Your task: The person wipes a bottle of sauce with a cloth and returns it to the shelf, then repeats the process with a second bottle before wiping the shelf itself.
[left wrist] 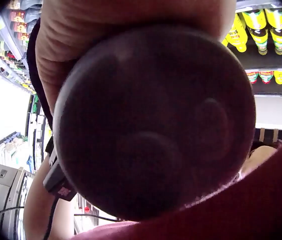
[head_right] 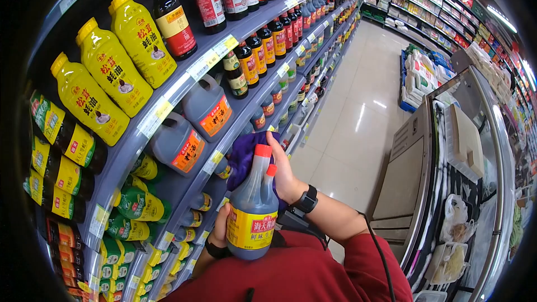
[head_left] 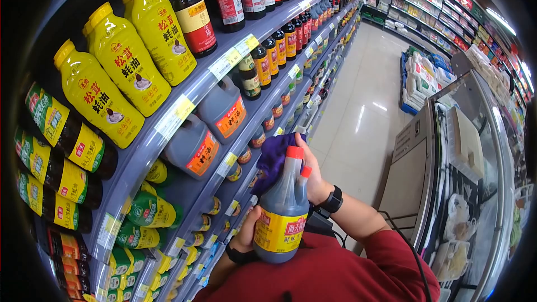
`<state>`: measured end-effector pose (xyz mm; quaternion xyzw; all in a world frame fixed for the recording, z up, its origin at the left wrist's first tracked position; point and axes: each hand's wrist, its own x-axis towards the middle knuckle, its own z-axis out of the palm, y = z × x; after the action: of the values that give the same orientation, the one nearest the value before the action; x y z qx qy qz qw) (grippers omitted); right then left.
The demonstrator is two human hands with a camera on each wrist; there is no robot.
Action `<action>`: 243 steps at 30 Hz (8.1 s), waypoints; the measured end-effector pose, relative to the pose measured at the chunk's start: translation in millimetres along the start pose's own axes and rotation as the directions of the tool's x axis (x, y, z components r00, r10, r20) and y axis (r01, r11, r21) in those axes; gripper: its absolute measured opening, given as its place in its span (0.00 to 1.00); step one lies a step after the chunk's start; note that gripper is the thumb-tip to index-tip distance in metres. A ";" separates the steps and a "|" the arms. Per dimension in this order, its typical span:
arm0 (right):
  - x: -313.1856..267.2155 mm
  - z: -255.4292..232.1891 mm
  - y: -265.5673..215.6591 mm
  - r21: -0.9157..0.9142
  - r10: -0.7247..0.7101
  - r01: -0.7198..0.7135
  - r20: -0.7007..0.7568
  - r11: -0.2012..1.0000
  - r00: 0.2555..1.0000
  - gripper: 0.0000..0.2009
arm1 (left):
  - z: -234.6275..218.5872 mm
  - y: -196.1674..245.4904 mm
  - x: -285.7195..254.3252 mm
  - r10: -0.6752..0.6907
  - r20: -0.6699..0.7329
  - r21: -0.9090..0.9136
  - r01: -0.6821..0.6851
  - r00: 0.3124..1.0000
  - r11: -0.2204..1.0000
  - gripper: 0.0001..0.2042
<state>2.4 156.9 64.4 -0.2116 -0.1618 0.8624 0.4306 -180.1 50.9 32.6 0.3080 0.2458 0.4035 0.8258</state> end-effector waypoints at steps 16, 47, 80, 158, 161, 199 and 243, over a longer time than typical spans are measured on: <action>-37.5 -12.9 77.5 -0.093 0.092 -0.091 0.003 0.991 0.996 0.33 | -1.6 -16.1 13.0 0.618 -0.319 0.355 -0.514 0.719 0.781 0.40; 28.0 -87.5 -21.6 -0.097 0.327 -0.332 -0.062 0.938 0.943 0.17 | 47.2 36.7 105.8 0.672 0.103 0.944 -0.285 0.733 0.167 0.43; 43.3 -110.8 -62.4 -0.655 0.506 -0.411 -0.051 0.634 0.861 0.24 | 15.8 -2.3 126.0 0.322 -0.166 0.710 -0.113 0.932 0.695 0.49; 8.3 -244.9 -102.3 -0.174 0.365 -0.468 -0.419 0.866 0.831 0.24 | -411.6 -115.3 73.9 0.454 -0.880 0.468 0.408 0.137 0.784 0.24; 9.1 -236.5 -103.7 -0.168 0.369 -0.466 -0.408 0.869 0.835 0.24 | -391.7 -104.5 75.0 0.412 -0.899 0.425 0.512 0.146 0.746 0.25; 35.1 -252.8 -104.2 -0.193 0.359 -0.435 -0.331 0.880 0.873 0.24 | -253.5 -20.0 57.9 0.240 -0.955 0.246 0.914 0.172 0.324 0.28; 38.9 -257.7 -90.9 -0.210 0.350 -0.439 -0.356 0.873 0.866 0.26 | -268.3 -28.9 65.3 0.225 -0.942 0.326 0.826 0.247 0.459 0.32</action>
<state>172.6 265.9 -123.5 -0.4312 -0.1679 0.8567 0.2279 -304.7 173.6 -183.1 0.2935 0.8845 0.1242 0.3406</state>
